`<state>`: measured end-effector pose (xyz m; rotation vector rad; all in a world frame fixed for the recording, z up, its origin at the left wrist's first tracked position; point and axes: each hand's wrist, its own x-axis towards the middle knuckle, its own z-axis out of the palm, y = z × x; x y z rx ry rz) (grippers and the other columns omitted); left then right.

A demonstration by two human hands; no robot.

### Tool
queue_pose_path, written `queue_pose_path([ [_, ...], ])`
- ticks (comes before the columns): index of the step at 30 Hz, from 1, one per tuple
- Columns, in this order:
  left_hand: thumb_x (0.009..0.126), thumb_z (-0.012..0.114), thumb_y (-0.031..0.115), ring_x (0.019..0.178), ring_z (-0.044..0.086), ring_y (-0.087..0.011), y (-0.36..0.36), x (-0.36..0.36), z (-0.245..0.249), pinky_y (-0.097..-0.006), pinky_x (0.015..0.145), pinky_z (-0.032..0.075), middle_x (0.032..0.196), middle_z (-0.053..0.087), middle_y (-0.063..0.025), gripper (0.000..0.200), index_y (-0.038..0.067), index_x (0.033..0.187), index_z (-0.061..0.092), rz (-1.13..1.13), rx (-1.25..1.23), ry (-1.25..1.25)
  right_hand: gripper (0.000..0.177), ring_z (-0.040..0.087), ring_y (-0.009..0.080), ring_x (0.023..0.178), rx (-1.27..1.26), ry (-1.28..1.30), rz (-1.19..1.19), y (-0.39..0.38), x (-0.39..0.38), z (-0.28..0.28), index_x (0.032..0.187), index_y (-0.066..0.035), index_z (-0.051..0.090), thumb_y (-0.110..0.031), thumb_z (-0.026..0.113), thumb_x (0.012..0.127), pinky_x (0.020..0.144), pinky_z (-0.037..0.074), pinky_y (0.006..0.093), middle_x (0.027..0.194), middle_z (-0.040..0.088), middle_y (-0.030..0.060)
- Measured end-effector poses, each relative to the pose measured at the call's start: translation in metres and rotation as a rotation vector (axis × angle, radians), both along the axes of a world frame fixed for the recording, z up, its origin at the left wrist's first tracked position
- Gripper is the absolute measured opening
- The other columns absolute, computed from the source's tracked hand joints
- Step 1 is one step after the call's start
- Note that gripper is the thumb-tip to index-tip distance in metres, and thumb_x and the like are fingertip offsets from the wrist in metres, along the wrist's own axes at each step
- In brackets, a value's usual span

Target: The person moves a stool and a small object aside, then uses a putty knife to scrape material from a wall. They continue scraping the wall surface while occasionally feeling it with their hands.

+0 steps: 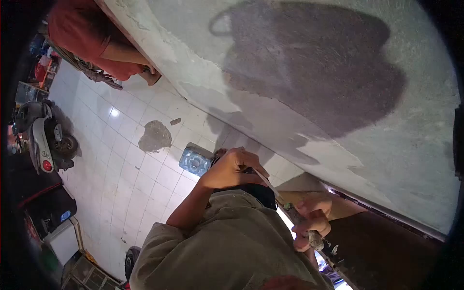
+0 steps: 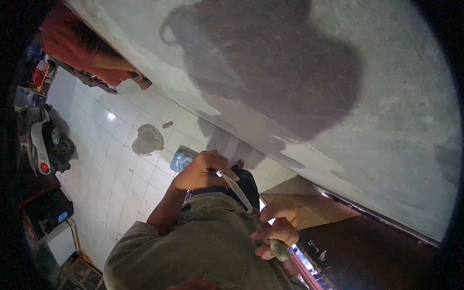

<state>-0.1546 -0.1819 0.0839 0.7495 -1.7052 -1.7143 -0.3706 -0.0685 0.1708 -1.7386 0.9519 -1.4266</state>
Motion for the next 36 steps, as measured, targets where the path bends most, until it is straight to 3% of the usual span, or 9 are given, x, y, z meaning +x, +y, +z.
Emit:
queue_pose_path([
  [7,0.072,0.086,0.012,0.063,0.05,-0.0137,-0.004,-0.012,-0.014,-0.0309,0.058,0.037,0.074,0.068,-0.0033,0.02,0.007,0.09,0.078,0.144,-0.059,0.198,0.019,0.058,0.028,0.098,0.027,-0.021,0.055,-0.011,-0.013,0.014,0.081,-0.011,0.073,-0.03,0.075,0.081,0.085,0.051,0.0426,0.103,0.06,0.013],
  [13,0.084,0.075,0.002,0.079,0.058,-0.0046,-0.008,-0.028,0.0,-0.0217,0.065,0.044,0.084,0.066,0.0002,0.027,0.004,0.111,0.07,0.332,0.246,0.188,0.044,0.063,0.0305,0.11,0.255,0.515,0.096,-0.03,-0.023,0.07,0.121,-0.002,0.069,-0.019,0.074,0.081,0.091,0.052,0.0428,0.126,0.06,0.0165],
  [17,0.097,0.057,-0.001,0.103,0.061,-0.0161,0.001,-0.067,0.02,-0.0312,0.087,0.05,0.112,0.062,-0.0094,0.052,0.001,0.145,0.038,0.419,0.34,0.443,0.059,0.068,0.0358,0.102,0.469,0.697,-0.025,-0.036,-0.006,0.078,0.139,-0.007,0.057,-0.003,0.07,0.081,0.087,0.054,0.0389,0.129,0.06,0.0228],
  [23,0.099,0.05,0.0,0.116,0.06,-0.0298,0.017,-0.082,0.04,-0.0357,0.098,0.045,0.119,0.059,-0.0214,0.068,-0.009,0.152,0.008,0.341,0.116,0.409,0.06,0.068,0.0388,0.095,0.343,0.856,-0.126,-0.051,0.004,0.083,0.146,-0.005,0.047,-0.006,0.064,0.088,0.08,0.054,0.0397,0.112,0.067,0.0224],
  [25,0.099,0.053,0.008,0.11,0.062,-0.0342,0.015,-0.078,0.039,-0.0375,0.092,0.047,0.118,0.059,-0.0249,0.074,-0.014,0.15,0.005,0.391,-0.053,0.297,0.058,0.068,0.039,0.091,0.293,0.901,-0.084,-0.052,0.005,0.084,0.145,-0.003,0.047,-0.005,0.062,0.089,0.077,0.053,0.0379,0.11,0.066,0.0247],
  [27,0.099,0.057,0.02,0.101,0.064,-0.0366,0.01,-0.063,0.053,-0.0392,0.085,0.048,0.115,0.06,-0.0258,0.083,-0.016,0.149,0.003,0.146,0.168,0.194,0.056,0.068,0.0392,0.089,0.354,0.977,-0.163,-0.047,0.007,0.086,0.144,-0.001,0.047,-0.004,0.059,0.089,0.077,0.052,0.0378,0.109,0.065,0.0263],
  [33,0.097,0.059,0.037,0.085,0.064,-0.0387,0.011,-0.069,0.056,-0.0435,0.082,0.048,0.099,0.064,-0.0263,0.097,-0.013,0.151,-0.004,0.199,-0.068,0.259,0.054,0.063,0.0463,0.113,0.406,0.975,-0.239,-0.039,0.003,0.062,0.145,0.002,0.041,-0.004,0.054,0.093,0.091,0.05,0.0408,0.119,0.063,0.0314],
  [35,0.098,0.059,0.041,0.084,0.063,-0.0402,0.01,-0.076,0.053,-0.0453,0.082,0.048,0.094,0.065,-0.0261,0.099,-0.012,0.151,-0.006,0.211,-0.12,0.138,0.049,0.066,0.0363,0.111,0.447,0.859,-0.3,-0.037,0.0,0.055,0.143,0.002,0.043,-0.007,0.054,0.096,0.089,0.05,0.0388,0.116,0.064,0.031],
  [36,0.098,0.058,0.044,0.082,0.062,-0.0416,0.009,-0.079,0.051,-0.0471,0.083,0.048,0.089,0.065,-0.0259,0.101,-0.011,0.151,-0.008,0.213,-0.177,0.012,0.045,0.067,0.0211,0.097,0.455,0.802,-0.323,-0.039,-0.001,0.05,0.141,0.002,0.046,-0.01,0.053,0.098,0.081,0.05,0.0334,0.103,0.067,0.0244],
])
